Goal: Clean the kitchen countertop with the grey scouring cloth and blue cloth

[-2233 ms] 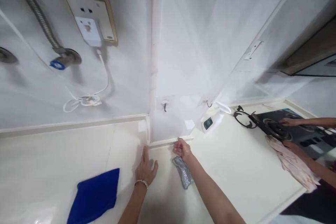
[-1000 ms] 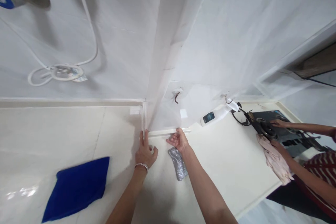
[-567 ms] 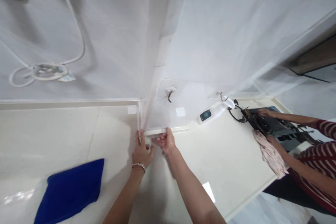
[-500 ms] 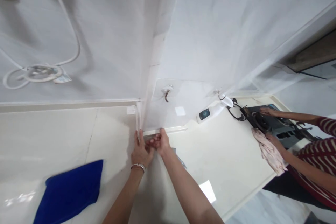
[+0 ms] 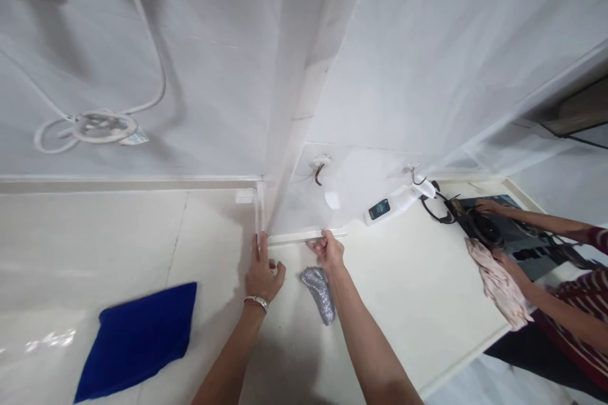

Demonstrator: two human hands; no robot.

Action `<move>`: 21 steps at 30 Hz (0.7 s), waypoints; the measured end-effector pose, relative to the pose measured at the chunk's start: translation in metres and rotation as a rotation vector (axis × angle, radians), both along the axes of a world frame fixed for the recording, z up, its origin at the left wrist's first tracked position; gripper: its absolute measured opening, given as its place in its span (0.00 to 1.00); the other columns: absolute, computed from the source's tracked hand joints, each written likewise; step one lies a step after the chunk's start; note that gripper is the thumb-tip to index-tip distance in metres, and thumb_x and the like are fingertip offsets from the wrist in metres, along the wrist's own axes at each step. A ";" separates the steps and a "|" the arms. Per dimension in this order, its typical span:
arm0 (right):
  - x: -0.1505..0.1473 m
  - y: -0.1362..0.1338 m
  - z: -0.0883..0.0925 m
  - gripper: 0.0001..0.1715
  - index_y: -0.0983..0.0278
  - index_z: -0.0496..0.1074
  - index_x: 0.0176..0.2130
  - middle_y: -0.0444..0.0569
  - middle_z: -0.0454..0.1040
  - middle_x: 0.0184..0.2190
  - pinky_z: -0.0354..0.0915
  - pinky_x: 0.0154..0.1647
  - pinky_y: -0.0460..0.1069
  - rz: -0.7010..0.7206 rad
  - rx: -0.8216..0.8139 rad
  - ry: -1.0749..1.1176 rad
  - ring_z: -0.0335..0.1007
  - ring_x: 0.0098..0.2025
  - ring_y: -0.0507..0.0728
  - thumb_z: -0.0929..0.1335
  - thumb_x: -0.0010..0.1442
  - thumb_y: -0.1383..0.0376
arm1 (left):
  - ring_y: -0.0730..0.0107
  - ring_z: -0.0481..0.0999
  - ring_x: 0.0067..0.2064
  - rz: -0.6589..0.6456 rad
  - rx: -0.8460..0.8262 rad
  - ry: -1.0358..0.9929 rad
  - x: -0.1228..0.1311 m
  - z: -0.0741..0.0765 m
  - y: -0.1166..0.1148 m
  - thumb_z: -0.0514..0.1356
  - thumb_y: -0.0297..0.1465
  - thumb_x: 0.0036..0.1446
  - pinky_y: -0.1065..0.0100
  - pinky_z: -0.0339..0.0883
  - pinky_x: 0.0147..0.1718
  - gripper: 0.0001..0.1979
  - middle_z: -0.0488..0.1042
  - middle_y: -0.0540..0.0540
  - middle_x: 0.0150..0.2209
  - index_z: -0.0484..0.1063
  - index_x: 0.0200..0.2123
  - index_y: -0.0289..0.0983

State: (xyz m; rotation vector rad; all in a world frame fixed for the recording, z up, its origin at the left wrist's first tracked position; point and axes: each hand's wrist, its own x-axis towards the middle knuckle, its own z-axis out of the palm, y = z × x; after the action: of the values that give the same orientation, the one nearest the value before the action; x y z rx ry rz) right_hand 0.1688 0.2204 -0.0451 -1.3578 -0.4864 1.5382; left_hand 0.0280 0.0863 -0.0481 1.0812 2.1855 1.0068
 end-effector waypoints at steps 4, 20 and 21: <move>0.002 0.003 0.011 0.25 0.57 0.55 0.22 0.31 0.59 0.12 0.82 0.32 0.54 -0.030 -0.095 0.030 0.56 0.13 0.47 0.75 0.54 0.62 | 0.76 0.75 0.28 0.000 -0.009 -0.003 0.000 -0.001 0.001 0.58 0.33 0.56 0.61 0.75 0.34 0.44 0.44 0.36 0.77 0.45 0.74 0.45; -0.105 -0.058 0.007 0.26 0.57 0.52 0.17 0.33 0.53 0.11 0.67 0.18 0.47 0.104 -0.166 0.162 0.51 0.12 0.48 0.69 0.58 0.59 | 0.55 0.81 0.49 -0.010 -0.042 0.062 -0.004 -0.010 0.000 0.58 0.31 0.57 0.59 0.78 0.38 0.45 0.44 0.39 0.77 0.41 0.75 0.47; -0.103 -0.057 0.008 0.25 0.57 0.53 0.18 0.33 0.54 0.11 0.67 0.17 0.47 0.115 -0.167 0.158 0.50 0.12 0.47 0.70 0.57 0.60 | 0.55 0.81 0.49 -0.011 -0.045 0.070 -0.004 -0.009 0.000 0.58 0.32 0.57 0.58 0.78 0.38 0.46 0.44 0.39 0.77 0.41 0.75 0.47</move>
State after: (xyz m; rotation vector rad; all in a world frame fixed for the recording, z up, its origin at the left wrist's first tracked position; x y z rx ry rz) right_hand 0.0660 0.1629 -0.0375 -1.3387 -0.3492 1.7985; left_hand 0.0243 0.0858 -0.0572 1.1226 2.2442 0.9227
